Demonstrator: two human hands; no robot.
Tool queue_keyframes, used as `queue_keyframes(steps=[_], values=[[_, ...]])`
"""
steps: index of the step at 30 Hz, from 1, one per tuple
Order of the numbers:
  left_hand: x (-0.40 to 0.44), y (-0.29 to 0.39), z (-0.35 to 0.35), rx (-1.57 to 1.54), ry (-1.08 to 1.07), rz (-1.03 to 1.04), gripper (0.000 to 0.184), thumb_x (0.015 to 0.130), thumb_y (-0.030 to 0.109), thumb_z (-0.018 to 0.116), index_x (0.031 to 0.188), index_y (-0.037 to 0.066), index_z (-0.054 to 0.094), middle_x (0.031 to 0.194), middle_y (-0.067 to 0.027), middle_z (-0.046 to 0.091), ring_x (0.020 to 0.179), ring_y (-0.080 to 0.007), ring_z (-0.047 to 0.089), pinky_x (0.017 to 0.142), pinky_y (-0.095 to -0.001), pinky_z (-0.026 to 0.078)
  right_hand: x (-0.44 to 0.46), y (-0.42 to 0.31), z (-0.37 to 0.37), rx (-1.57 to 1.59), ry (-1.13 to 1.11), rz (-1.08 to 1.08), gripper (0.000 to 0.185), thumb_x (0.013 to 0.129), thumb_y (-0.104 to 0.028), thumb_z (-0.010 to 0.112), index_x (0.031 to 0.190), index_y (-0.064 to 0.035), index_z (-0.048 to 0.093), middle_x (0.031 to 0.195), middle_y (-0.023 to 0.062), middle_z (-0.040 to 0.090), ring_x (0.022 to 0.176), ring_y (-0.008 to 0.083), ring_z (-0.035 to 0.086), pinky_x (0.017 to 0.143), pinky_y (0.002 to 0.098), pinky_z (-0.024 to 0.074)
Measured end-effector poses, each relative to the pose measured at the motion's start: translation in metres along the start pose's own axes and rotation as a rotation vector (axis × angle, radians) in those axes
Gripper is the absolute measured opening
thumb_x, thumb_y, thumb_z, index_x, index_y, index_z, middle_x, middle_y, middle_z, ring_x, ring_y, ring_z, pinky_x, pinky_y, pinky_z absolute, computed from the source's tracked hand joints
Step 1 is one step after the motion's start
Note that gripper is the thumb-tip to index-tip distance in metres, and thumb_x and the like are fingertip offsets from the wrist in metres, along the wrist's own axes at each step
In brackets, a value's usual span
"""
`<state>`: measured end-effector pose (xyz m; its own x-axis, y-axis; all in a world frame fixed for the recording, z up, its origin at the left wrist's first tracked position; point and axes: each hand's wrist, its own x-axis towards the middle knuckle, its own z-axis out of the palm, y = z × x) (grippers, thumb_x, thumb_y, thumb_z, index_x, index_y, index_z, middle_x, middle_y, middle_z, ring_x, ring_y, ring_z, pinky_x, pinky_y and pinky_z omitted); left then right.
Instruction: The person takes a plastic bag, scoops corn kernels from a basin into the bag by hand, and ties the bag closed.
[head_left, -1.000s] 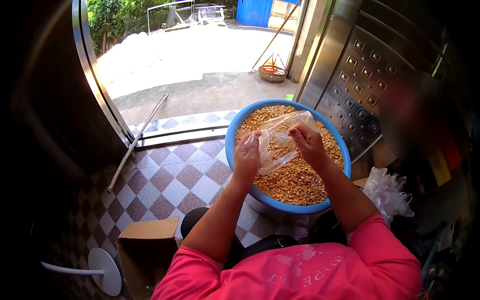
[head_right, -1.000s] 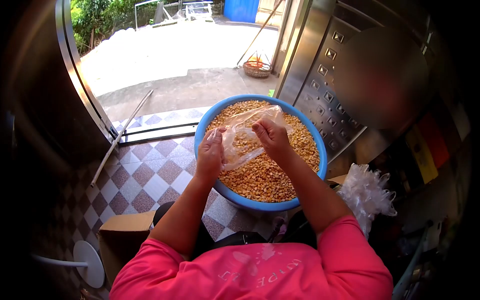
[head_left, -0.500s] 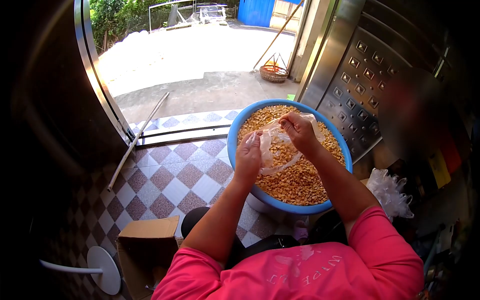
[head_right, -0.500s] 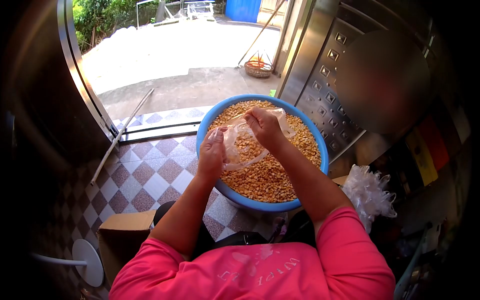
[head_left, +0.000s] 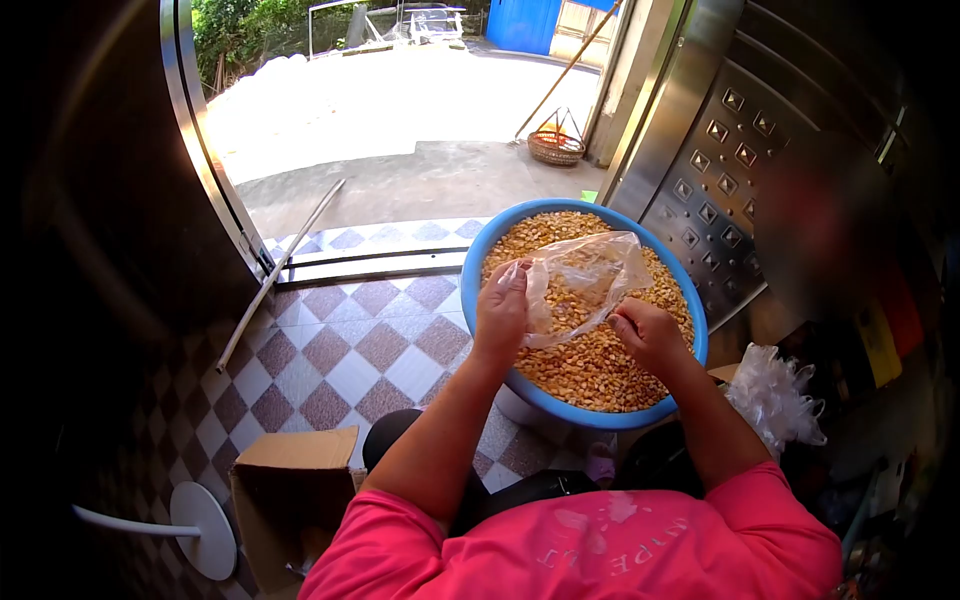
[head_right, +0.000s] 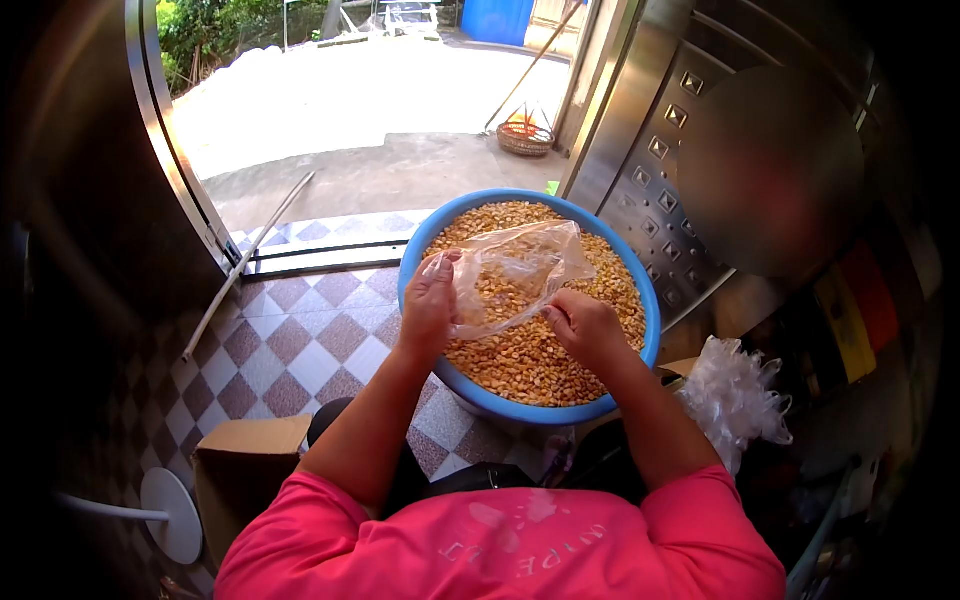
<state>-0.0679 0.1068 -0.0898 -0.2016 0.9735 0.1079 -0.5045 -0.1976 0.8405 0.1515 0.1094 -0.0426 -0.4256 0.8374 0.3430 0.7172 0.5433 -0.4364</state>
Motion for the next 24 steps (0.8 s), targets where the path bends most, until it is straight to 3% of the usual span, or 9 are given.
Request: queue_keyframes(steps=[2, 5, 13, 15, 19, 20, 22, 24], values=[[0.001, -0.001, 0.001, 0.002, 0.006, 0.017, 0.021, 0.095, 0.019, 0.047, 0.106, 0.005, 0.058, 0.062, 0.0086, 0.044, 0.050, 0.0011, 0.034, 0.043, -0.0157, 0.028, -0.010, -0.002, 0.001, -0.166, -0.052, 0.038, 0.023, 0.085, -0.027, 0.055, 0.078, -0.0047, 0.055, 0.076, 0.0156, 0.057, 0.071, 0.0348, 0.058, 0.061, 0.0447, 0.0452], [0.002, -0.004, 0.000, 0.023, 0.002, 0.031, 0.023, 0.095, 0.022, 0.047, 0.108, 0.005, 0.056, 0.057, 0.0072, 0.040, 0.045, -0.0015, 0.034, 0.040, -0.0184, 0.029, -0.016, 0.007, 0.011, -0.339, -0.097, 0.083, 0.025, 0.085, -0.030, 0.055, 0.079, -0.0053, 0.055, 0.077, 0.0154, 0.058, 0.072, 0.0353, 0.058, 0.062, 0.0449, 0.0458], [0.002, -0.002, 0.001, 0.025, -0.020, 0.055, 0.025, 0.095, 0.025, 0.047, 0.108, 0.006, 0.055, 0.051, 0.0057, 0.037, 0.040, -0.0037, 0.033, 0.037, -0.0206, 0.031, -0.020, 0.000, 0.026, -0.259, -0.102, 0.118, 0.025, 0.085, -0.029, 0.056, 0.077, -0.0053, 0.055, 0.072, 0.0166, 0.058, 0.068, 0.0359, 0.058, 0.061, 0.0444, 0.0456], [0.002, -0.003, -0.001, 0.017, -0.021, 0.020, 0.021, 0.095, 0.017, 0.047, 0.106, 0.002, 0.057, 0.084, 0.0009, 0.058, 0.072, -0.0024, 0.049, 0.061, -0.0169, 0.041, -0.022, 0.005, 0.027, -0.227, -0.079, 0.113, 0.023, 0.085, -0.027, 0.057, 0.077, -0.0050, 0.054, 0.071, 0.0167, 0.058, 0.068, 0.0358, 0.058, 0.059, 0.0436, 0.0454], [0.002, -0.004, 0.000, 0.020, -0.029, 0.052, 0.022, 0.095, 0.017, 0.047, 0.106, 0.001, 0.057, 0.085, 0.0008, 0.058, 0.074, -0.0036, 0.050, 0.064, -0.0184, 0.042, -0.026, 0.014, 0.029, -0.027, 0.062, 0.031, 0.017, 0.086, -0.019, 0.057, 0.078, -0.0042, 0.055, 0.068, 0.0163, 0.056, 0.063, 0.0335, 0.057, 0.056, 0.0396, 0.0443], [0.004, -0.008, 0.000, 0.045, -0.037, 0.082, 0.023, 0.095, 0.020, 0.046, 0.106, 0.003, 0.056, 0.069, 0.0037, 0.048, 0.058, -0.0032, 0.041, 0.050, -0.0192, 0.036, -0.026, 0.014, 0.029, 0.070, 0.096, 0.042, 0.015, 0.086, -0.017, 0.057, 0.079, -0.0038, 0.055, 0.066, 0.0158, 0.056, 0.061, 0.0323, 0.057, 0.055, 0.0383, 0.0438], [0.006, -0.012, -0.001, 0.069, -0.042, 0.116, 0.024, 0.096, 0.024, 0.045, 0.106, 0.005, 0.056, 0.052, 0.0067, 0.037, 0.041, -0.0029, 0.032, 0.037, -0.0200, 0.030, -0.026, 0.014, 0.028, 0.099, 0.109, 0.017, 0.016, 0.087, -0.017, 0.057, 0.079, -0.0034, 0.055, 0.064, 0.0140, 0.054, 0.058, 0.0281, 0.055, 0.054, 0.0359, 0.0431], [0.006, -0.013, -0.002, 0.071, -0.048, 0.115, 0.024, 0.096, 0.024, 0.045, 0.106, 0.005, 0.056, 0.052, 0.0067, 0.037, 0.041, -0.0029, 0.032, 0.037, -0.0200, 0.030, -0.023, 0.012, 0.027, 0.128, 0.120, -0.008, 0.017, 0.088, -0.017, 0.056, 0.079, -0.0031, 0.055, 0.062, 0.0122, 0.053, 0.055, 0.0239, 0.054, 0.052, 0.0335, 0.0423]])
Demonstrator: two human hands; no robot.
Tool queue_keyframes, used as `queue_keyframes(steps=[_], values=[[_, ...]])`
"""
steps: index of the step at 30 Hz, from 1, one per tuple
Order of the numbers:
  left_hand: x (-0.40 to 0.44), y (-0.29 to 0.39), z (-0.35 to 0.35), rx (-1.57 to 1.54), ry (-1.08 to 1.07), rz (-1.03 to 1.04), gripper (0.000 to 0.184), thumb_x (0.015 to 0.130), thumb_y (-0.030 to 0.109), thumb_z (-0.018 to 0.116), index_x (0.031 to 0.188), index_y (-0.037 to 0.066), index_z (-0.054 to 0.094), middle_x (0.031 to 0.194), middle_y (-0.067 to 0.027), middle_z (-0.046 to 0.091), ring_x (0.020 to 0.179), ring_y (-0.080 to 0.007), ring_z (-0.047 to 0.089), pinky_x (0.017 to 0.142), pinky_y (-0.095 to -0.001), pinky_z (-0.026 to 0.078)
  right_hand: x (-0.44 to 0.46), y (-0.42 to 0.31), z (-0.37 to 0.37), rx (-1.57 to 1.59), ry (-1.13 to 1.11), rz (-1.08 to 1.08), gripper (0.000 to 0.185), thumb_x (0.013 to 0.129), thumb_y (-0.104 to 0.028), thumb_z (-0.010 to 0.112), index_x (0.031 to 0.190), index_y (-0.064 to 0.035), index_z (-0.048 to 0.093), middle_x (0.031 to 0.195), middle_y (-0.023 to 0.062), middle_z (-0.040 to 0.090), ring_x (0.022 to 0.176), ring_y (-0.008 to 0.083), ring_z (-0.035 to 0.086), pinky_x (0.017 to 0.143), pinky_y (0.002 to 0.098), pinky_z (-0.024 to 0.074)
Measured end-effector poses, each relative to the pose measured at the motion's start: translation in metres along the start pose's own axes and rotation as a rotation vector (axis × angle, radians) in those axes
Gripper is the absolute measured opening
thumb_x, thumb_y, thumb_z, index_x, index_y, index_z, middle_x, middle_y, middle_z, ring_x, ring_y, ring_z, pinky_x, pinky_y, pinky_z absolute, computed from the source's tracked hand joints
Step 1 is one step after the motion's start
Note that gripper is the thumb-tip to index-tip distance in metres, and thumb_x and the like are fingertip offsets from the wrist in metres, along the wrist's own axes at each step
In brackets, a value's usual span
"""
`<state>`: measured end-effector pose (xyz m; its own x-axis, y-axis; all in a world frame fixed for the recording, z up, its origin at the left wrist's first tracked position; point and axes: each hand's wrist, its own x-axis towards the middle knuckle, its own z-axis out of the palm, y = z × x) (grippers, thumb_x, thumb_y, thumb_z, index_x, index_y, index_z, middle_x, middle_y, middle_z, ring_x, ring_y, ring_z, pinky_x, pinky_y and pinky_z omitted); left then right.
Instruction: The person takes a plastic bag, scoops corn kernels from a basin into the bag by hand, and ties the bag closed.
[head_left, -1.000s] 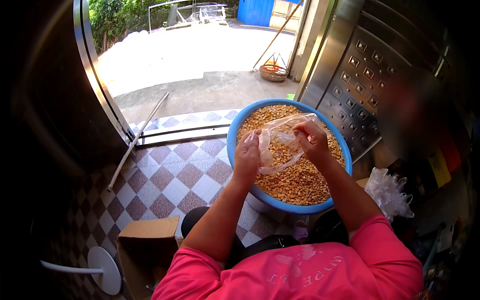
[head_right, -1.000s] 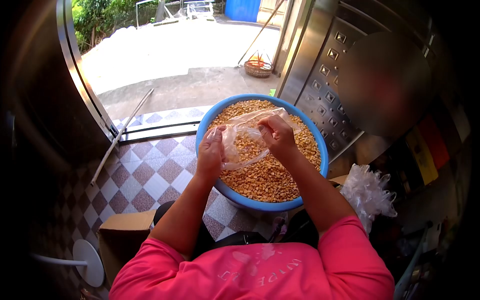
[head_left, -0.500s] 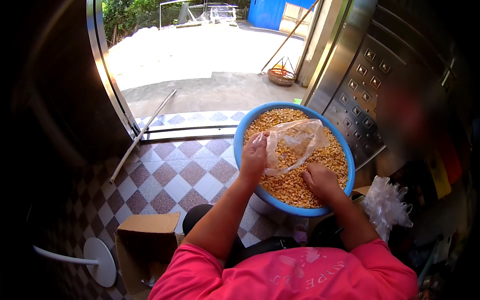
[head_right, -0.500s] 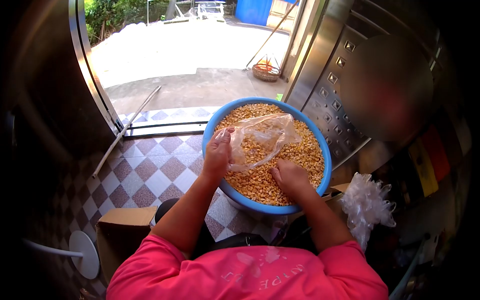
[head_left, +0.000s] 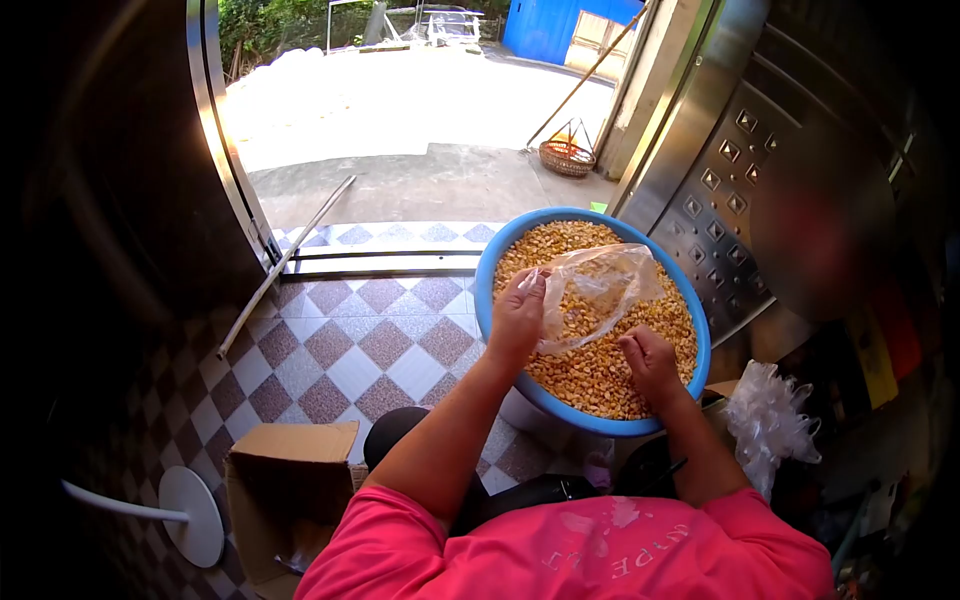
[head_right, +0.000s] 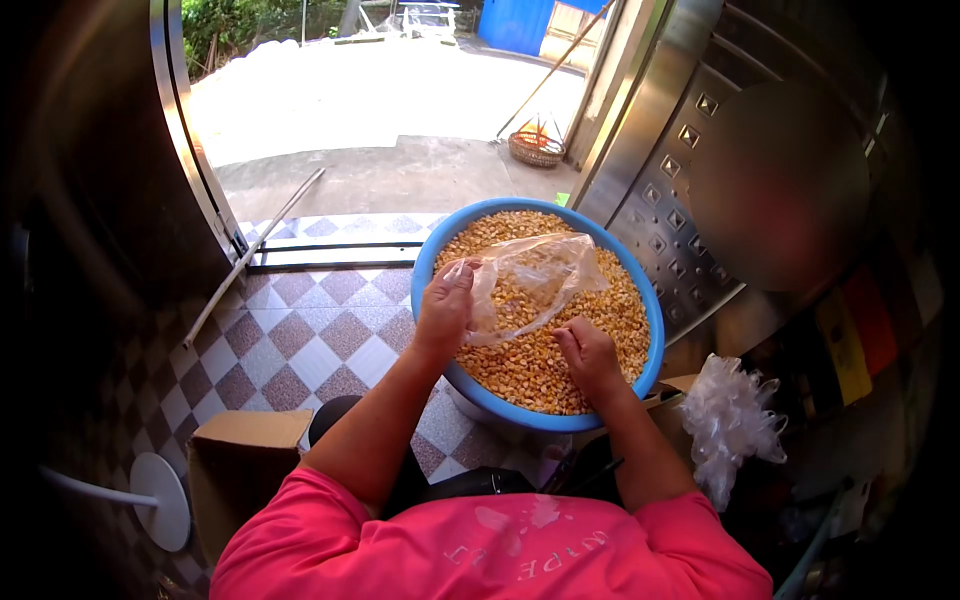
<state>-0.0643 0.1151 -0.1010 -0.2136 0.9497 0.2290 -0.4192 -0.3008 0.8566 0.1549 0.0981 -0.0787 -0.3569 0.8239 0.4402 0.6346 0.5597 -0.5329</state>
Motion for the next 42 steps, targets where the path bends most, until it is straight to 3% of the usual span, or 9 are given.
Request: queue_keyframes(steps=[5, 16, 19, 22, 25, 32, 36, 39, 42], values=[[-0.001, 0.004, 0.001, 0.005, -0.014, -0.013, 0.024, 0.096, 0.023, 0.044, 0.107, 0.005, 0.055, 0.051, 0.0066, 0.038, 0.040, -0.0029, 0.033, 0.037, -0.0199, 0.031, 0.028, -0.006, 0.001, 0.201, 0.097, 0.001, 0.019, 0.090, -0.017, 0.055, 0.077, -0.0027, 0.055, 0.057, 0.0033, 0.047, 0.053, 0.0098, 0.043, 0.050, 0.0266, 0.0373], [-0.001, 0.004, 0.000, 0.036, -0.038, -0.021, 0.026, 0.096, 0.025, 0.043, 0.107, 0.005, 0.055, 0.053, 0.0056, 0.041, 0.041, -0.0036, 0.037, 0.037, -0.0203, 0.032, 0.106, -0.018, 0.033, 0.129, 0.081, -0.166, 0.018, 0.091, -0.017, 0.054, 0.083, -0.0011, 0.055, 0.060, 0.0100, 0.050, 0.054, 0.0166, 0.047, 0.052, 0.0307, 0.0393], [-0.003, 0.008, 0.000, -0.066, -0.024, -0.118, 0.021, 0.095, 0.018, 0.047, 0.103, 0.002, 0.057, 0.085, 0.0004, 0.058, 0.075, -0.0044, 0.051, 0.065, -0.0194, 0.043, 0.116, -0.015, 0.039, 0.102, 0.096, -0.176, 0.016, 0.090, -0.016, 0.054, 0.084, -0.0009, 0.054, 0.064, 0.0130, 0.053, 0.057, 0.0219, 0.051, 0.054, 0.0331, 0.0406], [-0.003, 0.008, 0.001, -0.084, -0.031, -0.128, 0.021, 0.095, 0.019, 0.046, 0.102, 0.002, 0.056, 0.086, 0.0002, 0.058, 0.076, -0.0045, 0.051, 0.065, -0.0194, 0.043, 0.119, -0.007, 0.044, 0.115, 0.082, -0.175, 0.014, 0.089, -0.014, 0.054, 0.085, -0.0006, 0.054, 0.069, 0.0153, 0.055, 0.062, 0.0261, 0.054, 0.057, 0.0349, 0.0418], [-0.002, 0.006, 0.003, -0.092, -0.035, -0.096, 0.027, 0.097, 0.025, 0.041, 0.106, 0.004, 0.054, 0.056, 0.0051, 0.043, 0.044, -0.0037, 0.040, 0.040, -0.0194, 0.034, 0.117, -0.001, 0.047, 0.134, 0.028, -0.123, 0.013, 0.089, -0.013, 0.054, 0.088, -0.0004, 0.056, 0.075, 0.0168, 0.058, 0.067, 0.0281, 0.057, 0.061, 0.0353, 0.0435], [-0.001, 0.002, 0.000, -0.032, -0.045, -0.072, 0.027, 0.097, 0.025, 0.041, 0.106, 0.004, 0.053, 0.056, 0.0054, 0.043, 0.045, -0.0031, 0.040, 0.040, -0.0196, 0.034, 0.104, 0.005, 0.041, 0.003, 0.071, -0.283, 0.015, 0.087, -0.008, 0.055, 0.097, 0.0007, 0.061, 0.090, 0.0172, 0.062, 0.082, 0.0290, 0.061, 0.071, 0.0340, 0.0467], [-0.001, 0.003, 0.000, 0.037, -0.018, -0.064, 0.027, 0.097, 0.026, 0.041, 0.107, 0.004, 0.053, 0.055, 0.0060, 0.040, 0.044, -0.0033, 0.038, 0.040, -0.0197, 0.033, 0.087, -0.006, 0.023, 0.009, 0.147, -0.317, 0.011, 0.085, -0.003, 0.055, 0.094, 0.0013, 0.061, 0.088, 0.0155, 0.062, 0.081, 0.0286, 0.060, 0.071, 0.0321, 0.0470], [-0.003, 0.007, 0.000, -0.033, -0.011, -0.107, 0.027, 0.097, 0.027, 0.042, 0.107, 0.004, 0.054, 0.055, 0.0066, 0.038, 0.043, -0.0032, 0.035, 0.039, -0.0199, 0.031, 0.069, 0.003, 0.007, 0.086, 0.218, -0.283, 0.010, 0.083, 0.001, 0.055, 0.092, 0.0007, 0.059, 0.081, 0.0118, 0.060, 0.075, 0.0227, 0.059, 0.068, 0.0292, 0.0462], [-0.003, 0.007, -0.002, -0.054, 0.007, -0.130, 0.028, 0.097, 0.027, 0.041, 0.108, 0.005, 0.054, 0.054, 0.0070, 0.035, 0.043, -0.0031, 0.030, 0.039, -0.0202, 0.027, 0.058, 0.034, -0.002, 0.212, 0.378, -0.029, 0.011, 0.082, 0.002, 0.054, 0.092, -0.0013, 0.053, 0.074, 0.0048, 0.054, 0.067, 0.0118, 0.050, 0.062, 0.0268, 0.0429]])
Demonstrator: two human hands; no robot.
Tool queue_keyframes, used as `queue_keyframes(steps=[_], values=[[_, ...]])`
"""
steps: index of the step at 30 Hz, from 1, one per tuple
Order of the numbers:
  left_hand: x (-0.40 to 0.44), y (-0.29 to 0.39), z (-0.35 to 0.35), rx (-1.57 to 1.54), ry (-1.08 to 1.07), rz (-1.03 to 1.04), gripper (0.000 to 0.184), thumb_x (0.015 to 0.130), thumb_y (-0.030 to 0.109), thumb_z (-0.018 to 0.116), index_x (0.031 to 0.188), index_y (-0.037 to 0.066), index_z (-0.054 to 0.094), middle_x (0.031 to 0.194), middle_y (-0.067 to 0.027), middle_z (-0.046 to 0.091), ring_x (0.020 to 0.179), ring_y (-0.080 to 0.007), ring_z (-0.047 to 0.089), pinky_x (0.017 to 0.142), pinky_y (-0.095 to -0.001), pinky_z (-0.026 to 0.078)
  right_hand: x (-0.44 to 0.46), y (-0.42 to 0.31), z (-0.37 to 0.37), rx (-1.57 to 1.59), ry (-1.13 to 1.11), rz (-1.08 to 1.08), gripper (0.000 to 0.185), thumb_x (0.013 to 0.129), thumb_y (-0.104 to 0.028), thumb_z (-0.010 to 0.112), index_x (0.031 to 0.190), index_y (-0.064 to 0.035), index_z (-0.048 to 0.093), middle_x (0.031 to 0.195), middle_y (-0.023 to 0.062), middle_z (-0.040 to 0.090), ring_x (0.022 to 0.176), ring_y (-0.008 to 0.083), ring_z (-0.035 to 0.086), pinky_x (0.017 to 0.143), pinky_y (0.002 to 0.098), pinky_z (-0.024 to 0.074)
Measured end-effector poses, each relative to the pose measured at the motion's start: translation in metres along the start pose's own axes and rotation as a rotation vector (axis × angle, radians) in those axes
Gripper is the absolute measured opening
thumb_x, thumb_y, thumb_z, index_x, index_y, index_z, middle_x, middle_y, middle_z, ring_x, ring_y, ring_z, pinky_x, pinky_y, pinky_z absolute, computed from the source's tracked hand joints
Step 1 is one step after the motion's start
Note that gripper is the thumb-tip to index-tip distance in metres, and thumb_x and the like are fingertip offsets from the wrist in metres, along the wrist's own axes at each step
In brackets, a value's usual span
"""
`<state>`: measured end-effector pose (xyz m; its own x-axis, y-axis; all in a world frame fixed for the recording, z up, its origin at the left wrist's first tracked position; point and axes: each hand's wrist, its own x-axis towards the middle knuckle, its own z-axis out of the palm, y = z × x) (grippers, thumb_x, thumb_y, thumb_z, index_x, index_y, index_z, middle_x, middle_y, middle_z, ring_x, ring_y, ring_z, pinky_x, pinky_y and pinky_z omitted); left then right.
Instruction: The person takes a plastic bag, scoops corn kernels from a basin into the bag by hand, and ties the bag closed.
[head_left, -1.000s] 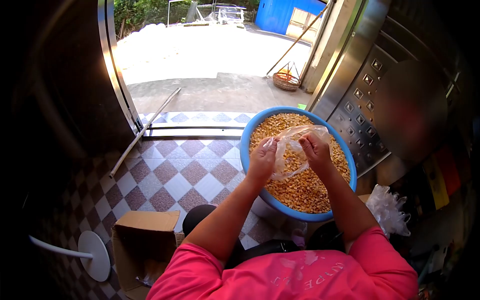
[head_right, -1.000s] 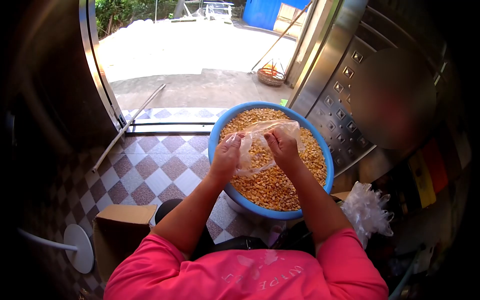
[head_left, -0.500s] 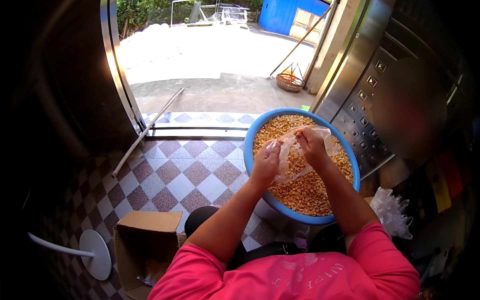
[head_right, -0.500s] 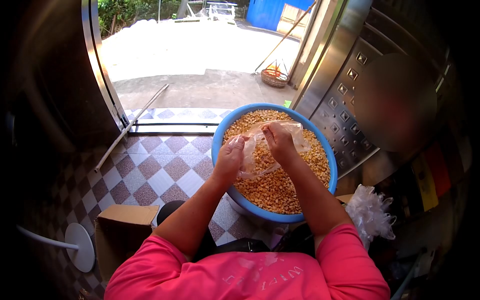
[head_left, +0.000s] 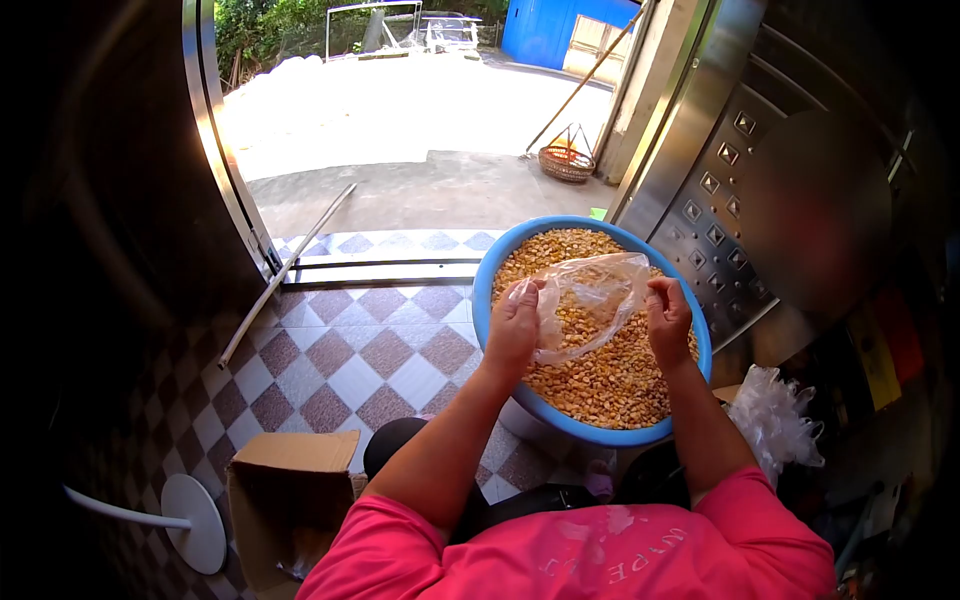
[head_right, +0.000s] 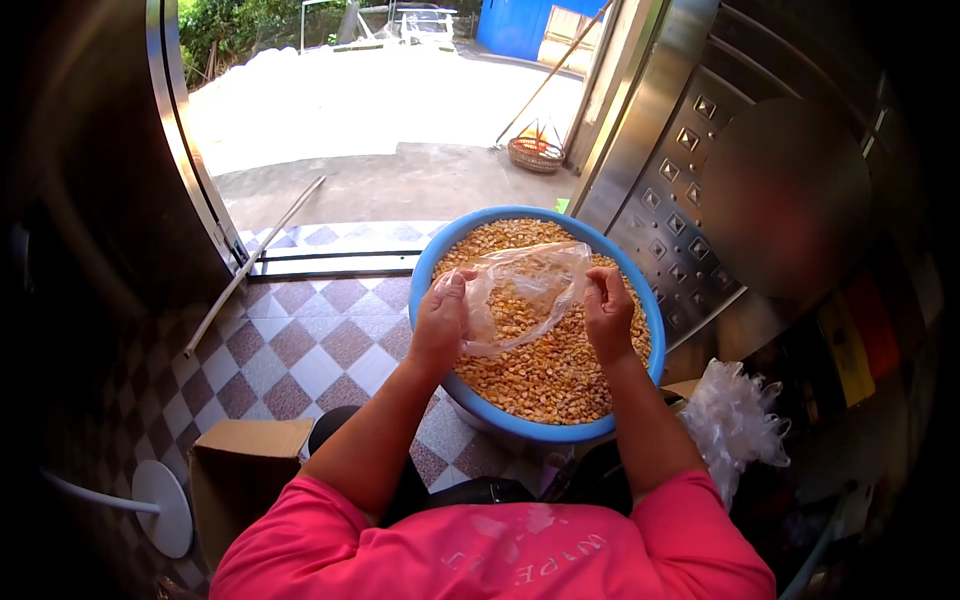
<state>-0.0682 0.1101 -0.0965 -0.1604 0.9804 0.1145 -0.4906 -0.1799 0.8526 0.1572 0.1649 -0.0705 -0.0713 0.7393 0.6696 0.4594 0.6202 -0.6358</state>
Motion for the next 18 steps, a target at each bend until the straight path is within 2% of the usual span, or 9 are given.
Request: queue_keyframes(steps=[3, 4, 5, 7, 8, 11, 13, 15, 18], values=[[-0.004, 0.007, 0.002, -0.077, 0.029, -0.029, 0.030, 0.098, 0.028, 0.039, 0.109, 0.004, 0.053, 0.053, 0.0073, 0.031, 0.043, -0.0033, 0.027, 0.039, -0.0206, 0.023, -0.003, 0.049, -0.016, -0.104, 0.068, 0.115, 0.007, 0.081, 0.000, 0.053, 0.087, -0.0014, 0.054, 0.075, 0.0062, 0.055, 0.066, 0.0139, 0.052, 0.061, 0.0276, 0.0432], [-0.005, 0.011, 0.003, -0.097, 0.039, -0.039, 0.032, 0.098, 0.028, 0.037, 0.110, 0.003, 0.052, 0.053, 0.0073, 0.029, 0.043, -0.0033, 0.025, 0.039, -0.0209, 0.022, -0.006, 0.056, -0.019, -0.217, 0.034, 0.152, 0.005, 0.080, -0.004, 0.054, 0.084, -0.0019, 0.056, 0.080, 0.0095, 0.057, 0.073, 0.0207, 0.055, 0.066, 0.0319, 0.0443], [-0.005, 0.011, 0.003, -0.094, 0.030, -0.042, 0.032, 0.098, 0.028, 0.037, 0.110, 0.003, 0.052, 0.053, 0.0073, 0.029, 0.043, -0.0033, 0.025, 0.039, -0.0209, 0.022, -0.010, 0.063, -0.021, -0.220, 0.043, 0.155, 0.005, 0.080, -0.004, 0.054, 0.084, -0.0019, 0.056, 0.080, 0.0095, 0.057, 0.073, 0.0207, 0.055, 0.066, 0.0319, 0.0443], [-0.005, 0.012, 0.002, -0.155, 0.021, -0.024, 0.033, 0.098, 0.029, 0.036, 0.111, 0.003, 0.052, 0.053, 0.0074, 0.028, 0.043, -0.0030, 0.024, 0.039, -0.0210, 0.022, -0.013, 0.054, -0.018, -0.610, -0.140, 0.029, 0.016, 0.079, -0.008, 0.055, 0.094, -0.0012, 0.059, 0.086, 0.0121, 0.058, 0.082, 0.0272, 0.054, 0.075, 0.0374, 0.0430], [-0.004, 0.010, 0.001, -0.167, 0.010, -0.035, 0.034, 0.098, 0.030, 0.036, 0.112, 0.003, 0.051, 0.053, 0.0075, 0.027, 0.042, -0.0029, 0.023, 0.039, -0.0210, 0.021, -0.014, 0.049, -0.014, -0.539, -0.125, -0.016, 0.022, 0.078, -0.014, 0.056, 0.097, -0.0033, 0.062, 0.091, 0.0154, 0.059, 0.091, 0.0357, 0.051, 0.081, 0.0431, 0.0406], [-0.004, 0.011, 0.002, -0.118, 0.009, -0.056, 0.034, 0.098, 0.030, 0.036, 0.112, 0.002, 0.051, 0.052, 0.0076, 0.026, 0.042, -0.0030, 0.023, 0.039, -0.0208, 0.021, -0.013, 0.035, -0.003, -0.648, -0.332, 0.028, 0.022, 0.079, -0.023, 0.057, 0.091, -0.0069, 0.064, 0.095, 0.0114, 0.060, 0.092, 0.0314, 0.052, 0.085, 0.0423, 0.0396], [-0.003, 0.009, -0.001, -0.111, -0.008, -0.048, 0.034, 0.098, 0.029, 0.036, 0.112, 0.002, 0.051, 0.053, 0.0072, 0.029, 0.042, -0.0034, 0.026, 0.040, -0.0213, 0.024, -0.013, 0.027, 0.003, -0.713, -0.340, -0.036, 0.024, 0.080, -0.028, 0.056, 0.088, -0.0067, 0.065, 0.093, 0.0137, 0.061, 0.092, 0.0320, 0.053, 0.087, 0.0434, 0.0383], [-0.003, 0.009, -0.002, -0.103, -0.019, -0.044, 0.034, 0.098, 0.028, 0.036, 0.112, 0.001, 0.051, 0.053, 0.0068, 0.032, 0.043, -0.0039, 0.029, 0.040, -0.0218, 0.028, -0.012, 0.024, 0.005, -0.700, -0.510, 0.054, 0.026, 0.082, -0.030, 0.054, 0.087, -0.0078, 0.065, 0.088, 0.0160, 0.063, 0.087, 0.0331, 0.058, 0.083, 0.0441, 0.0422], [-0.004, 0.011, 0.000, -0.093, -0.005, -0.051, 0.034, 0.098, 0.028, 0.036, 0.111, 0.001, 0.052, 0.053, 0.0064, 0.032, 0.043, -0.0041, 0.030, 0.040, -0.0218, 0.029, -0.013, 0.009, 0.005, -0.713, -0.565, 0.205, 0.028, 0.084, -0.032, 0.051, 0.086, -0.0085, 0.065, 0.081, 0.0169, 0.063, 0.078, 0.0346, 0.060, 0.074, 0.0454, 0.0465]])
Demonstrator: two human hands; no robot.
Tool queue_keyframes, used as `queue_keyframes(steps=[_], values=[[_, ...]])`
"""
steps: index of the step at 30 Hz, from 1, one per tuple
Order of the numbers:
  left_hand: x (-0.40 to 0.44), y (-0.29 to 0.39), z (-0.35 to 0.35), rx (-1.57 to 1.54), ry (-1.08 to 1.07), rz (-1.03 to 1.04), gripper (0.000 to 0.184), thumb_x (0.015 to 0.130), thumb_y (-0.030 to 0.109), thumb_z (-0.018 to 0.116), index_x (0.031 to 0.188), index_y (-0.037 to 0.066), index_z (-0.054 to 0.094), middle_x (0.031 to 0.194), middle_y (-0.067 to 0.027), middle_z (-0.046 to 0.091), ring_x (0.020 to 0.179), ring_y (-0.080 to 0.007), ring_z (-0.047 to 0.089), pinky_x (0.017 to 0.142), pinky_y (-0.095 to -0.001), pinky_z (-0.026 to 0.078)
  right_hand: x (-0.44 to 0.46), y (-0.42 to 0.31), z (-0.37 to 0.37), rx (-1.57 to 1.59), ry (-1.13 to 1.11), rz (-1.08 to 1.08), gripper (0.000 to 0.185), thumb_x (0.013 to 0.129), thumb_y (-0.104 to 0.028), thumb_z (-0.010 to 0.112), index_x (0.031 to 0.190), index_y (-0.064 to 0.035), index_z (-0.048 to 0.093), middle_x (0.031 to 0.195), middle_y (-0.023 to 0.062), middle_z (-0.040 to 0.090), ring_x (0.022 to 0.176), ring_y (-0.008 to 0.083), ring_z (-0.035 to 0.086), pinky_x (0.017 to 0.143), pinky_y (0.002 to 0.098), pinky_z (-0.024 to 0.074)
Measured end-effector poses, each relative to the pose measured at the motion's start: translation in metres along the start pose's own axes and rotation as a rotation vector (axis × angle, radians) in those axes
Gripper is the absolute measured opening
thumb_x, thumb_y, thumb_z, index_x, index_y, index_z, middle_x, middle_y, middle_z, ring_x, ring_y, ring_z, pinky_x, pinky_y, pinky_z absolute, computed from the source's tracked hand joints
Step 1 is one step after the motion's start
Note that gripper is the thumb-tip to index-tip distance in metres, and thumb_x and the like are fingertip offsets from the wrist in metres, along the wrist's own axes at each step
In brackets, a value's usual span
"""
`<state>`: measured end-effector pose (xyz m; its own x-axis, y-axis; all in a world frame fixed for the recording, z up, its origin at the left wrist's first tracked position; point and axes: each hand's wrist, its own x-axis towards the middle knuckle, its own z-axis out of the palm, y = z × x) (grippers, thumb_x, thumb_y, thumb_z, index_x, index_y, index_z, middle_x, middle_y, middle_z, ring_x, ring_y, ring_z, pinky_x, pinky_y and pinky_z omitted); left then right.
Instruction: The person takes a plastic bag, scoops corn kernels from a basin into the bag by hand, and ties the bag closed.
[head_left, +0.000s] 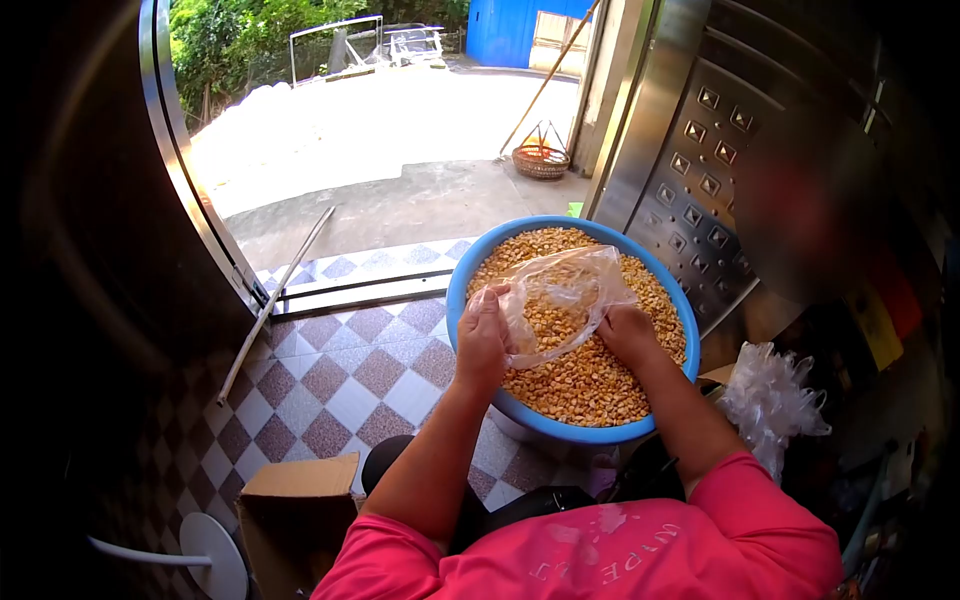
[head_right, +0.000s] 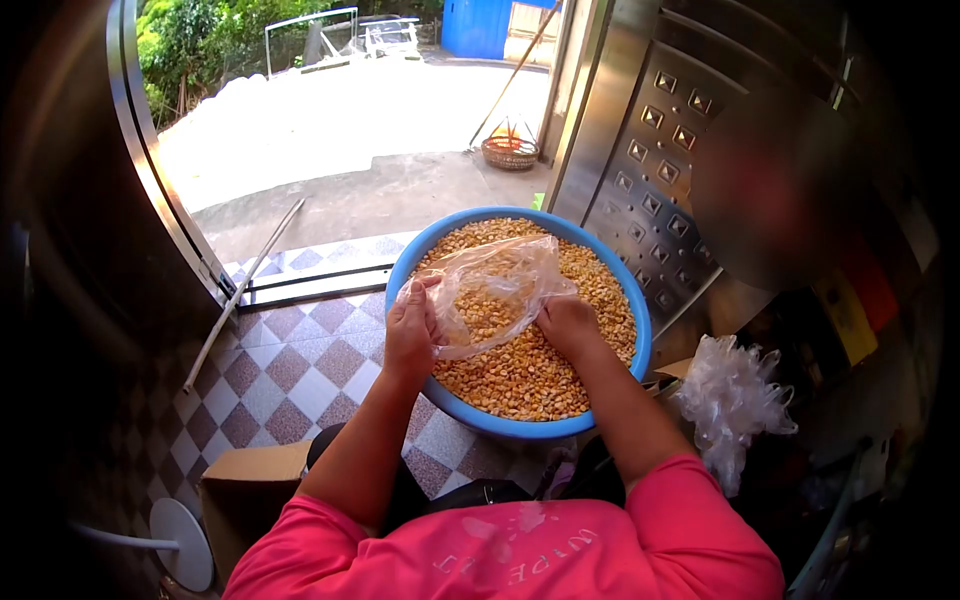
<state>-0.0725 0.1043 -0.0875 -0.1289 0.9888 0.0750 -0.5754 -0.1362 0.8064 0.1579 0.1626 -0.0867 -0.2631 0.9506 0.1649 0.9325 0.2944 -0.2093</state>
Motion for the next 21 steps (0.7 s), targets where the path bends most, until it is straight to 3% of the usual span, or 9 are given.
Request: queue_keyframes(steps=[6, 7, 8, 13, 19, 21], values=[[0.000, -0.001, 0.000, 0.009, 0.004, 0.008, 0.034, 0.098, 0.028, 0.037, 0.111, 0.000, 0.052, 0.053, 0.0061, 0.034, 0.043, -0.0043, 0.032, 0.041, -0.0216, 0.030, -0.009, 0.003, 0.005, -0.018, 0.146, -0.114, 0.022, 0.083, -0.028, 0.054, 0.078, -0.0068, 0.061, 0.077, 0.0160, 0.062, 0.073, 0.0350, 0.061, 0.066, 0.0455, 0.0482], [0.000, -0.001, 0.002, 0.024, 0.010, 0.022, 0.034, 0.098, 0.029, 0.036, 0.111, 0.001, 0.051, 0.053, 0.0067, 0.031, 0.043, -0.0036, 0.028, 0.040, -0.0210, 0.026, -0.012, 0.000, 0.002, -0.019, 0.141, -0.113, 0.022, 0.083, -0.028, 0.054, 0.078, -0.0068, 0.061, 0.077, 0.0160, 0.062, 0.073, 0.0350, 0.061, 0.066, 0.0455, 0.0482], [-0.001, -0.001, 0.002, 0.039, 0.016, 0.034, 0.035, 0.098, 0.030, 0.036, 0.112, 0.002, 0.050, 0.053, 0.0073, 0.027, 0.042, -0.0029, 0.024, 0.038, -0.0205, 0.022, -0.015, -0.002, -0.002, 0.056, 0.178, -0.143, 0.021, 0.084, -0.026, 0.055, 0.077, -0.0059, 0.059, 0.075, 0.0163, 0.061, 0.073, 0.0350, 0.061, 0.065, 0.0446, 0.0478], [0.000, -0.001, 0.002, 0.014, 0.011, 0.014, 0.035, 0.098, 0.031, 0.037, 0.112, 0.002, 0.050, 0.053, 0.0074, 0.028, 0.042, -0.0031, 0.025, 0.039, -0.0210, 0.023, -0.028, -0.016, -0.029, 0.282, 0.142, -0.199, 0.020, 0.085, -0.022, 0.057, 0.076, -0.0033, 0.057, 0.071, 0.0166, 0.059, 0.068, 0.0348, 0.059, 0.059, 0.0407, 0.0461], [0.001, -0.004, 0.001, 0.039, 0.001, 0.018, 0.035, 0.098, 0.031, 0.037, 0.110, 0.001, 0.051, 0.053, 0.0069, 0.030, 0.042, -0.0036, 0.028, 0.039, -0.0206, 0.026, -0.020, -0.047, -0.052, 0.477, 0.101, -0.242, 0.020, 0.085, -0.018, 0.059, 0.076, -0.0003, 0.056, 0.065, 0.0161, 0.056, 0.060, 0.0266, 0.057, 0.056, 0.0350, 0.0438], [0.001, -0.003, 0.002, 0.041, 0.000, 0.028, 0.035, 0.098, 0.031, 0.037, 0.110, 0.002, 0.052, 0.053, 0.0066, 0.030, 0.042, -0.0038, 0.029, 0.039, -0.0203, 0.027, -0.004, -0.063, -0.055, 0.451, 0.101, -0.345, 0.020, 0.086, -0.018, 0.058, 0.077, 0.0002, 0.056, 0.065, 0.0159, 0.056, 0.060, 0.0233, 0.057, 0.057, 0.0337, 0.0436]])
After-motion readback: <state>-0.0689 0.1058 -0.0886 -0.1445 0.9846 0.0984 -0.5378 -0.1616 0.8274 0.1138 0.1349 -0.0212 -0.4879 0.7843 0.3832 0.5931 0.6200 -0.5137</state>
